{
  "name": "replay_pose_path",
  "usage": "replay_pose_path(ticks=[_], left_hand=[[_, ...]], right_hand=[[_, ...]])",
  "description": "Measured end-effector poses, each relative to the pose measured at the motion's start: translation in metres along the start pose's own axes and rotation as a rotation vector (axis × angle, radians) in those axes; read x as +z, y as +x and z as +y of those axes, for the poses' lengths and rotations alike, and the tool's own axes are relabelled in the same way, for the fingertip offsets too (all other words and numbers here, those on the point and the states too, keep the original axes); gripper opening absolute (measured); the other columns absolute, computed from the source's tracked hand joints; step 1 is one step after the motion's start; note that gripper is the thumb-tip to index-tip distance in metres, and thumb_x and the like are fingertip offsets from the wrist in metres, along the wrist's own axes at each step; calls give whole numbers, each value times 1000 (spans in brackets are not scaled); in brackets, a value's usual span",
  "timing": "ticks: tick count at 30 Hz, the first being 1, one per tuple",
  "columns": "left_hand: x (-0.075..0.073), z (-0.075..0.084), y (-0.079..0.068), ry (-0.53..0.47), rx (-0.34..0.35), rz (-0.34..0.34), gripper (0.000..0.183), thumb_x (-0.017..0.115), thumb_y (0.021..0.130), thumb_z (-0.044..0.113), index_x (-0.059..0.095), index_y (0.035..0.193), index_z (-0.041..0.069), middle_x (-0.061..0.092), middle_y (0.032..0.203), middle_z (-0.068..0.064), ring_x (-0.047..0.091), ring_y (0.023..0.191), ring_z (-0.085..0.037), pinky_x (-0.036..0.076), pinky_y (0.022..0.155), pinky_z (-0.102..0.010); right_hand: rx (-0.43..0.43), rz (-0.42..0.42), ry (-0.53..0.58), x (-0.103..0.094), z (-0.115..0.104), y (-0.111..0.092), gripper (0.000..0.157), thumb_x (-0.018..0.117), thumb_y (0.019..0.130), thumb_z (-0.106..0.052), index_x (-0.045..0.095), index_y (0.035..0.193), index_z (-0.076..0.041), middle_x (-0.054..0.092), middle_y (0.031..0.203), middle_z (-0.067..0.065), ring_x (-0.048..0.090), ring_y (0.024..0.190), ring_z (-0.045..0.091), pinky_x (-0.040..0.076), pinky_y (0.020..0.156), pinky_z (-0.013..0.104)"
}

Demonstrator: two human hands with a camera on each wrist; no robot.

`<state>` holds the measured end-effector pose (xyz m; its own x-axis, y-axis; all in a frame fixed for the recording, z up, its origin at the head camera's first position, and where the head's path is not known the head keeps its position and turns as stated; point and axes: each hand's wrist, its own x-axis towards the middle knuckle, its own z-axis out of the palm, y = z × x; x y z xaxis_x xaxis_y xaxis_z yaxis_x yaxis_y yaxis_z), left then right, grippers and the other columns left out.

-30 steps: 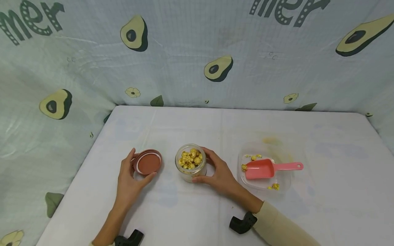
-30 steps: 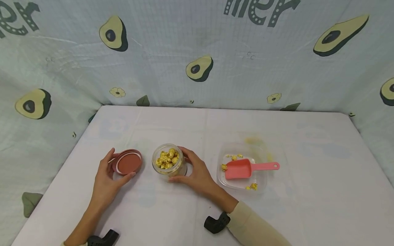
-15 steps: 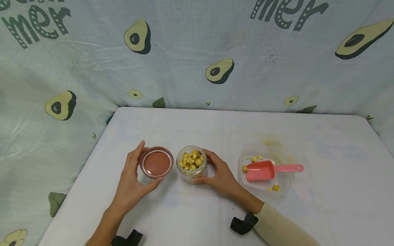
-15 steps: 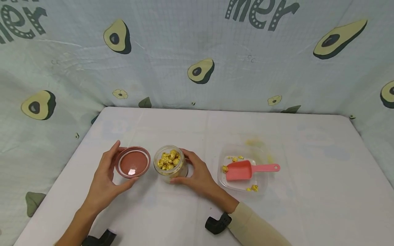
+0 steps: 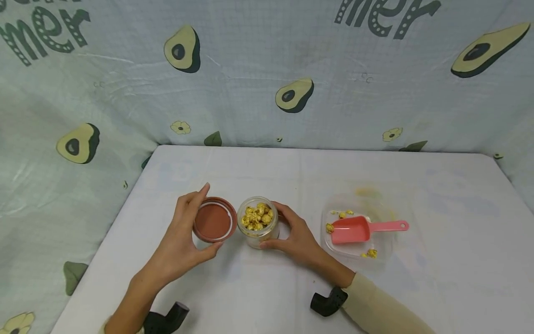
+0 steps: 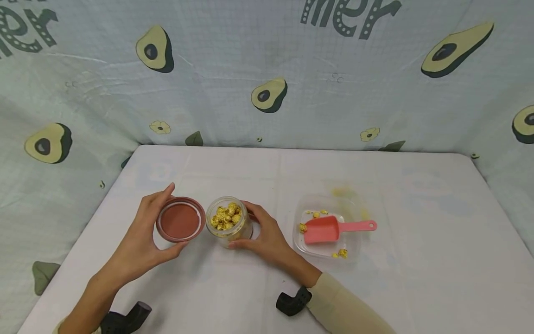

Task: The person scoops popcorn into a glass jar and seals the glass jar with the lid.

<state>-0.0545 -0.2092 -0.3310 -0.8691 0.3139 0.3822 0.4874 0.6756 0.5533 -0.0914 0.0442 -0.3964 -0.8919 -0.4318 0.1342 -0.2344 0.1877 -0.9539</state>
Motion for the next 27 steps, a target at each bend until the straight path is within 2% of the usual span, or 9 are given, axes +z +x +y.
replay_pose_path(ticks=[7,14,17,20,23,27], left_hand=[[-3,8,12,6,38,-20,120,90,54,-2,22,152,10,37,130,-20,46,116,-28,54,81,-44],[6,17,33,-150,56,-70,111,87,64,1,22,153,16,40,131,-11,43,120,-20,48,94,-44],[15,20,40,-175,58,-103,107,86,67,6,23,153,17,41,133,-9,40,121,-21,49,92,-45],[26,21,45,-126,48,-143,101,85,69,12,27,151,17,40,135,-10,38,123,-24,51,87,-46],[37,24,49,-23,52,-185,94,86,69,19,35,147,15,43,134,-11,38,121,-27,52,83,-47],[46,27,54,101,66,-218,88,87,66,27,45,141,13,48,129,-10,39,118,-28,49,84,-48]], right_hand=[[9,0,2,0,-2,0,83,85,71,-9,41,141,-3,49,139,10,47,125,22,34,108,44],[-11,-3,-8,-1,2,0,83,85,72,-9,40,141,-4,49,138,8,47,125,20,36,106,45],[-31,-7,2,-2,4,0,82,84,72,-9,40,142,-5,50,137,7,47,125,20,37,105,45],[-54,-8,13,-2,6,0,81,84,73,-9,41,141,-5,51,137,8,48,124,21,37,105,46],[-80,-7,21,-2,7,0,79,83,74,-8,41,141,-3,50,137,9,48,125,22,37,105,47],[-102,-10,21,-2,7,0,76,81,76,-6,41,140,-1,50,137,11,47,125,24,37,105,47]])
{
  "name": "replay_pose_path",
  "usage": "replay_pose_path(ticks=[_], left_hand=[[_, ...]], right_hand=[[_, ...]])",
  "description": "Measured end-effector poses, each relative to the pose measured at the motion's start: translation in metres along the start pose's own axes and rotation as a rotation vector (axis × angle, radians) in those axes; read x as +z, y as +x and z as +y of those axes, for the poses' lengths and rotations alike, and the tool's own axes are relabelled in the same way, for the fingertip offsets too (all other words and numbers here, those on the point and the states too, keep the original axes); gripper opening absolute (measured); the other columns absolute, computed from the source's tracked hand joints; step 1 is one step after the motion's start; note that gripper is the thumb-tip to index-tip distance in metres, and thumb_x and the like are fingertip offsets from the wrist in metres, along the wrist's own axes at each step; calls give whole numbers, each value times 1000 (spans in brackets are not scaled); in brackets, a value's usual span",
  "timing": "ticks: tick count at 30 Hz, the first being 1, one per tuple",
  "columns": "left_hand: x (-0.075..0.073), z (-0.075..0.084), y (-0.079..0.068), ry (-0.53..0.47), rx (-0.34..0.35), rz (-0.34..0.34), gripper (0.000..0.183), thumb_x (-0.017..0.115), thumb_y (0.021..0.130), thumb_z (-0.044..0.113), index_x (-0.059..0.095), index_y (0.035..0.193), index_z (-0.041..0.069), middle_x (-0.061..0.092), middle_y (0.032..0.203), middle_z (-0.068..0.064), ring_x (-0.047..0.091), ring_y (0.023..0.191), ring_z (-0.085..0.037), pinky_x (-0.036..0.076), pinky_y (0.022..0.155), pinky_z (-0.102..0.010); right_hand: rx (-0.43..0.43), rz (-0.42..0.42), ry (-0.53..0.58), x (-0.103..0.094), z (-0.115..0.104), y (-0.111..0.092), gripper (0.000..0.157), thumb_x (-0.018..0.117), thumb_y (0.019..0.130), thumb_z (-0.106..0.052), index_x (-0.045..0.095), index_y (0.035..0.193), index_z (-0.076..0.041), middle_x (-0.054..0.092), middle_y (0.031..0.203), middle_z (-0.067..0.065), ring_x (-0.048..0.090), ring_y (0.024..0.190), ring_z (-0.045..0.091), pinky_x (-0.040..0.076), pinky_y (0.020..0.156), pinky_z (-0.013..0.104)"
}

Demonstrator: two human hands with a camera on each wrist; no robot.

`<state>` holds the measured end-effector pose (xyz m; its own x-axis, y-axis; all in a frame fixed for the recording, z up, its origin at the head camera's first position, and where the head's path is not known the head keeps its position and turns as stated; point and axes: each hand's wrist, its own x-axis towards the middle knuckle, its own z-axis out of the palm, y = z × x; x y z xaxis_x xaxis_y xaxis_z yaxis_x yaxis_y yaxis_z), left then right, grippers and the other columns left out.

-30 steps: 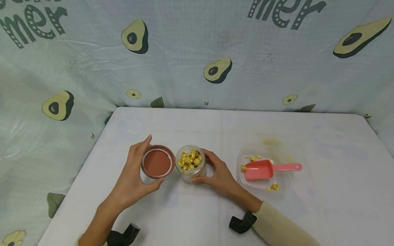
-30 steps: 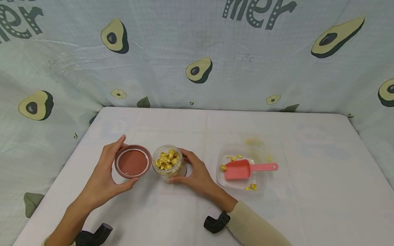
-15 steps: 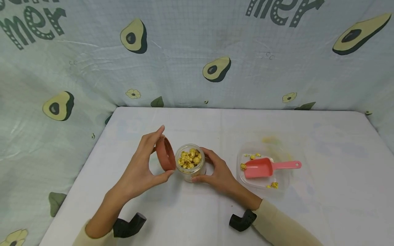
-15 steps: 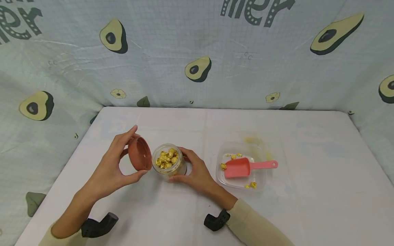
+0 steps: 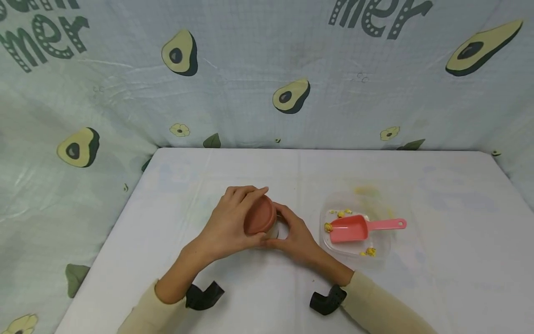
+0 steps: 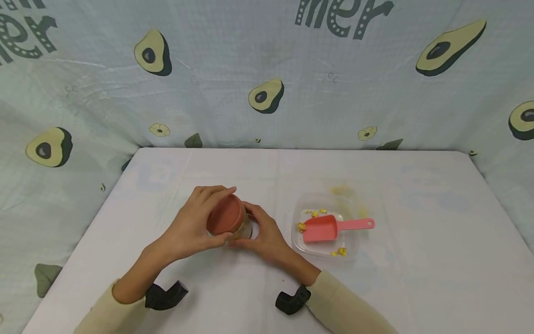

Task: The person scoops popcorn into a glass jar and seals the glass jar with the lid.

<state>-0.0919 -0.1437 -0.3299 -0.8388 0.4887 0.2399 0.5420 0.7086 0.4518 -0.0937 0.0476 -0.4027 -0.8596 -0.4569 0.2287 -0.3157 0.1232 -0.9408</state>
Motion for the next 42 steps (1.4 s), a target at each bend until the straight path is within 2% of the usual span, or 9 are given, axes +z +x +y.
replay_pose_path(ticks=[4,12,15,19,23,27,35,39,42], left_hand=[[1,2,2,51,-14,-27,89,88,64,30,46,141,12,49,128,-9,39,117,-28,46,86,-48],[-6,9,5,174,-51,-93,85,85,68,37,47,141,13,49,128,-11,43,113,-32,54,78,-44],[-8,10,8,206,-29,-116,80,84,70,37,50,137,11,50,128,-11,45,113,-32,55,77,-43],[-12,9,12,222,35,-158,78,83,70,40,52,134,6,51,128,-11,47,113,-30,54,80,-42],[-16,8,15,221,76,-190,78,82,71,42,53,133,5,51,126,-12,48,109,-29,54,79,-41],[-17,9,15,242,51,-178,75,82,71,42,55,131,5,52,122,-13,50,105,-29,55,74,-40],[-15,15,15,317,-22,-147,76,81,70,47,57,129,4,54,115,-13,52,99,-29,57,67,-39],[-15,17,16,348,-40,-149,77,80,70,49,58,127,2,55,112,-14,53,98,-30,57,66,-40],[-15,18,16,363,-47,-147,76,79,70,49,59,126,2,55,111,-14,53,98,-29,57,65,-40]], right_hand=[[-1,-4,-6,0,0,0,76,81,75,-4,41,140,0,50,136,12,48,124,23,37,105,45],[3,-4,-6,0,-1,1,78,82,74,-6,41,140,-1,49,137,11,47,125,22,37,106,44],[12,3,-15,-1,-1,1,78,83,74,-7,41,140,-2,50,137,10,47,125,22,37,106,43],[16,13,-27,0,3,0,79,83,74,-8,41,140,-3,50,137,10,47,126,23,38,105,46],[24,19,-28,3,23,0,82,85,73,-16,40,142,-14,50,137,1,46,126,16,39,105,41],[20,14,-14,5,39,1,83,85,73,-23,39,143,-23,49,137,-7,45,126,11,38,105,36],[10,22,-22,6,40,2,83,85,73,-22,40,143,-20,49,138,-5,46,125,13,38,105,39],[45,21,-31,7,33,1,84,85,73,-15,40,143,-15,50,138,-1,46,126,15,37,106,41],[54,19,-19,5,17,1,82,84,73,-9,40,142,-9,50,138,5,47,126,19,37,106,44]])
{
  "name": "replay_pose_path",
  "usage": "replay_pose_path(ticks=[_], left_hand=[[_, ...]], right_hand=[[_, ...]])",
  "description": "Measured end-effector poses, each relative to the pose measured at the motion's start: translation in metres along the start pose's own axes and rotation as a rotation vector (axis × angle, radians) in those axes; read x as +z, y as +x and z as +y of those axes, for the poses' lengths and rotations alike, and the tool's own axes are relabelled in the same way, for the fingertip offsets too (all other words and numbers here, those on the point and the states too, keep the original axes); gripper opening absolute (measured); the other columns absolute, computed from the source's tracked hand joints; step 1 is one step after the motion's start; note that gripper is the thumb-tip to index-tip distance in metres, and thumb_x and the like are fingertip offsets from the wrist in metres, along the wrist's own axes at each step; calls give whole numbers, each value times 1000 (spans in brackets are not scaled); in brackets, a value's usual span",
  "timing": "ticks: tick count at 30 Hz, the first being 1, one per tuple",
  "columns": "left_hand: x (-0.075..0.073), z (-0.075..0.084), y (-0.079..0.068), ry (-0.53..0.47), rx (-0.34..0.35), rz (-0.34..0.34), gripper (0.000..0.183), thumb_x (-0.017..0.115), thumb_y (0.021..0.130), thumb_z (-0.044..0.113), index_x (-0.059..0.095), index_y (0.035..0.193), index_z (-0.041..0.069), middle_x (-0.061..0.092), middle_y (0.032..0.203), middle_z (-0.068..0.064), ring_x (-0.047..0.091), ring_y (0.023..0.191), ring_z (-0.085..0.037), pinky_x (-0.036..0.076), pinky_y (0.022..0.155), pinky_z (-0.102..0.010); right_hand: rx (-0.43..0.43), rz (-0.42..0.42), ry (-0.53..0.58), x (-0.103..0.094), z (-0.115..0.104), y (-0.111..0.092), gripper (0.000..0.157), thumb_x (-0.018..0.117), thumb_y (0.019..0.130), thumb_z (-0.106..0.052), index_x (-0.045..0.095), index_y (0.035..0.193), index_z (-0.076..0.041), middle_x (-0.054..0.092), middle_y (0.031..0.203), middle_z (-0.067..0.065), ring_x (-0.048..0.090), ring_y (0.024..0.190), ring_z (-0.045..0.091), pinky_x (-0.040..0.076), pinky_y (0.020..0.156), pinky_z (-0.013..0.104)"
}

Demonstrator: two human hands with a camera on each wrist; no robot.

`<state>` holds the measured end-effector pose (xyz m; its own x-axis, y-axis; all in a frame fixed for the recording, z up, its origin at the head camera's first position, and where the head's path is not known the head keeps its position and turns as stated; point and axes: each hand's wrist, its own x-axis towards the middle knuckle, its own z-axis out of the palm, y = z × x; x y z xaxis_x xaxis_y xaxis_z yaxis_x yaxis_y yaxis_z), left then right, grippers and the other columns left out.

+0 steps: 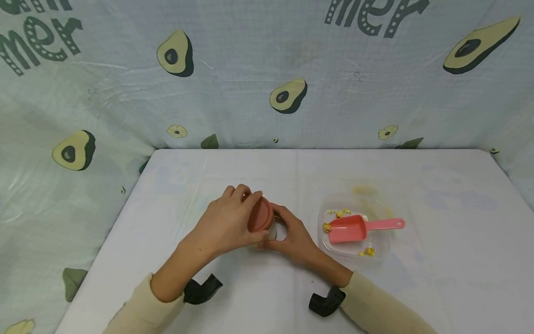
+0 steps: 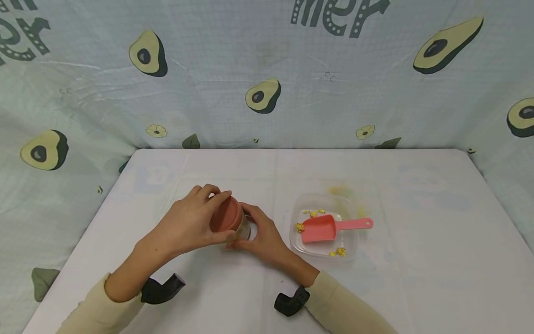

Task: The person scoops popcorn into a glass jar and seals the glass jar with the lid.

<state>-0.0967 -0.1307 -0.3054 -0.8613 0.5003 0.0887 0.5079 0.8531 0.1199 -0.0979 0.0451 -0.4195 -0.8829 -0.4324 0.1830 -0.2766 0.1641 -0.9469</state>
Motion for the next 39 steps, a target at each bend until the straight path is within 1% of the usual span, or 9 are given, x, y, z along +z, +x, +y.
replay_pose_path(ticks=[5,11,16,22,26,29,34,37,39], left_hand=[[0,1,1,23,1,11,75,79,71,50,60,126,3,55,108,-12,53,94,-27,57,62,-38],[0,1,2,46,35,5,75,79,70,49,60,127,3,55,111,-13,52,96,-27,57,64,-37],[-3,-1,3,25,101,-26,73,81,71,43,58,130,7,54,118,-11,52,102,-26,56,69,-38],[-6,-8,0,-79,215,-91,72,82,73,37,54,135,11,50,132,-10,47,120,-28,52,84,-45],[-9,-13,-2,-163,257,-154,69,80,77,25,50,138,16,43,143,-7,32,135,-31,37,103,-52],[-8,-14,-2,-205,239,-160,73,80,77,27,47,141,17,38,147,-7,26,139,-32,30,106,-55],[1,-10,-2,-83,107,-19,85,78,70,58,52,137,11,47,132,-11,41,121,-31,46,90,-48],[6,-9,-2,-7,62,24,87,77,67,62,56,132,8,52,119,-11,48,108,-29,51,81,-42],[8,-9,-2,-12,77,24,84,79,69,58,56,131,7,53,115,-10,50,103,-26,53,78,-39]], right_hand=[[-5,-4,3,-4,-20,-1,79,83,73,-7,41,140,-3,51,136,9,48,125,21,39,104,46],[-22,0,-9,-5,-21,-1,79,83,73,-7,41,140,-2,52,135,10,49,123,23,40,102,48],[-11,-2,-20,-5,-19,0,80,84,72,-8,42,140,-2,52,135,10,49,123,23,40,103,45],[-4,3,-28,1,5,1,87,87,70,-13,39,143,-9,49,138,6,46,126,21,38,105,43],[-14,8,-15,3,19,2,86,87,69,-21,41,142,-18,48,139,-3,46,126,14,39,105,38],[-34,7,-15,2,21,2,85,87,70,-26,41,141,-21,48,137,-6,46,125,12,40,104,36],[-56,5,-12,2,22,2,84,85,73,-28,40,143,-23,48,137,-8,46,125,10,40,104,35],[-51,0,-14,2,23,2,83,84,74,-31,39,143,-25,48,137,-10,46,125,9,40,104,34],[-48,1,-16,2,24,2,82,84,74,-32,39,143,-25,48,137,-10,46,125,9,40,104,35]])
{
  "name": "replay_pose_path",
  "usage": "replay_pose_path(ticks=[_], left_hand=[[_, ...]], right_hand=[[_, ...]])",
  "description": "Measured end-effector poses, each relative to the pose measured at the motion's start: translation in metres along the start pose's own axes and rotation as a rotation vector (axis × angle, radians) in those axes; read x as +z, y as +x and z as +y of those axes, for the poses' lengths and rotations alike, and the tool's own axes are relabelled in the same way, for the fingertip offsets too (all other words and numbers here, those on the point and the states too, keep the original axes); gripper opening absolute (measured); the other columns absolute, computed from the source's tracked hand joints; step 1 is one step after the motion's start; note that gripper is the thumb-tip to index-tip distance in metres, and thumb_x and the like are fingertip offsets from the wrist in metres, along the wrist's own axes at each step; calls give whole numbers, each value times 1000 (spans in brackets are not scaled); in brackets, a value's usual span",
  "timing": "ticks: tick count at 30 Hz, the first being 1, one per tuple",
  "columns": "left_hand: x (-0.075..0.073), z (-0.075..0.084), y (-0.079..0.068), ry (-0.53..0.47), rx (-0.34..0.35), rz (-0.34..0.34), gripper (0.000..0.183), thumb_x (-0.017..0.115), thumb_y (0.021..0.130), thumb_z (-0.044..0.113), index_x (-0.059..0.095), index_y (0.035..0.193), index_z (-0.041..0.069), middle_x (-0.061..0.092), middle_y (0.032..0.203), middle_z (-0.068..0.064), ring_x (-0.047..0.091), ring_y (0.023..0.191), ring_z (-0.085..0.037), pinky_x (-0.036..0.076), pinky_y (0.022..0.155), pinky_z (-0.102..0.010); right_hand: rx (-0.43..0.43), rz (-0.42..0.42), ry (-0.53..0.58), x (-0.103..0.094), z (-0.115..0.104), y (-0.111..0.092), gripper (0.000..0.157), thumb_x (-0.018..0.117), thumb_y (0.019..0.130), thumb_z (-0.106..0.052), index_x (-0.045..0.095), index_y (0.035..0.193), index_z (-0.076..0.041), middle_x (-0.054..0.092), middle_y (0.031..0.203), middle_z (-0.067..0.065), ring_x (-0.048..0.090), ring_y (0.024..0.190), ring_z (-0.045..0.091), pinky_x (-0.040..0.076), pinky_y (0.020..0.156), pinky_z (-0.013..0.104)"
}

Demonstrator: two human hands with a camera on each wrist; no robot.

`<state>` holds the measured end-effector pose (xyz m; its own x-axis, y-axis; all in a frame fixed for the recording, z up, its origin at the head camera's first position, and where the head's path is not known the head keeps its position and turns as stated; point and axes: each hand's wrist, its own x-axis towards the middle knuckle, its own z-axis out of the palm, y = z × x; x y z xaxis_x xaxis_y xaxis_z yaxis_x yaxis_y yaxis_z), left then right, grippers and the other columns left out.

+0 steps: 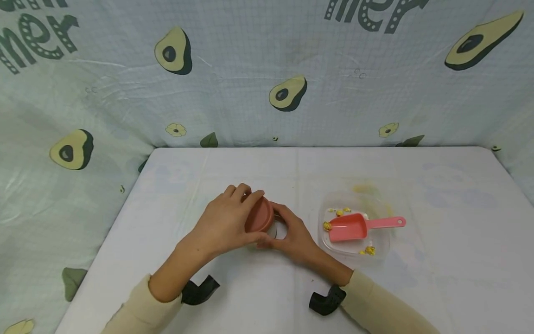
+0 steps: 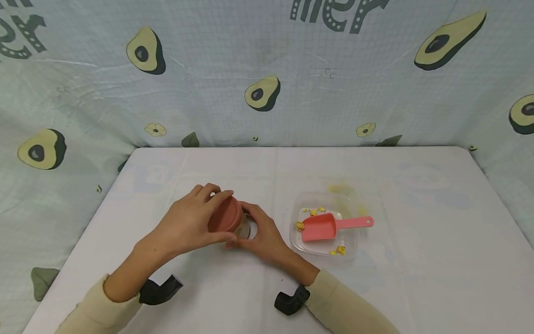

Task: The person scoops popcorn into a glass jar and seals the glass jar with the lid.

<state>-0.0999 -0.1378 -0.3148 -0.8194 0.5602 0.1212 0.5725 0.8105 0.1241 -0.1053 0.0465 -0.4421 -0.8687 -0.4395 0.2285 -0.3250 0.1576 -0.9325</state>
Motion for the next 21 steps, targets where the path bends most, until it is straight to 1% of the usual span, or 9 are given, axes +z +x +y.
replay_pose_path(ticks=[4,7,9,12,14,16,21], left_hand=[[-1,-3,-1,-58,67,-25,77,82,72,44,54,134,8,52,121,-9,50,106,-24,53,81,-38],[-3,-6,-2,-89,111,-53,76,82,74,39,52,137,9,50,127,-9,49,111,-24,52,84,-40],[-4,-7,-2,-98,129,-63,76,82,74,37,51,138,10,49,129,-10,49,112,-25,52,84,-40],[-4,-7,-2,-105,139,-65,75,82,74,35,51,138,10,49,129,-10,49,113,-25,52,84,-39],[-4,-7,-2,-109,147,-63,75,82,74,34,51,138,10,49,129,-10,49,114,-26,52,84,-39],[-4,-7,-2,-112,155,-59,75,83,73,33,51,138,10,49,130,-11,49,115,-26,53,84,-39],[-4,-7,-3,-118,174,-59,75,83,73,32,51,138,10,49,130,-11,50,115,-27,53,82,-40]], right_hand=[[0,-1,2,0,0,0,83,85,73,-30,40,142,-25,49,136,-10,46,125,9,40,104,35],[-3,1,3,0,0,0,84,86,72,-27,40,142,-24,48,136,-9,46,125,9,39,104,34],[15,-1,1,-2,-13,0,84,86,72,-22,41,142,-18,49,137,-4,46,125,12,39,105,36],[42,-2,8,-2,-16,0,85,86,71,-14,40,143,-11,50,138,3,46,126,17,38,106,39],[50,-2,10,-2,-16,0,86,86,70,-12,40,143,-9,50,138,5,46,126,19,38,106,41],[39,0,15,0,-5,0,88,87,70,-15,39,144,-13,49,138,2,46,127,17,37,106,40],[11,-9,16,0,-1,-1,87,86,72,-25,38,144,-21,49,139,-5,45,127,13,39,105,39]])
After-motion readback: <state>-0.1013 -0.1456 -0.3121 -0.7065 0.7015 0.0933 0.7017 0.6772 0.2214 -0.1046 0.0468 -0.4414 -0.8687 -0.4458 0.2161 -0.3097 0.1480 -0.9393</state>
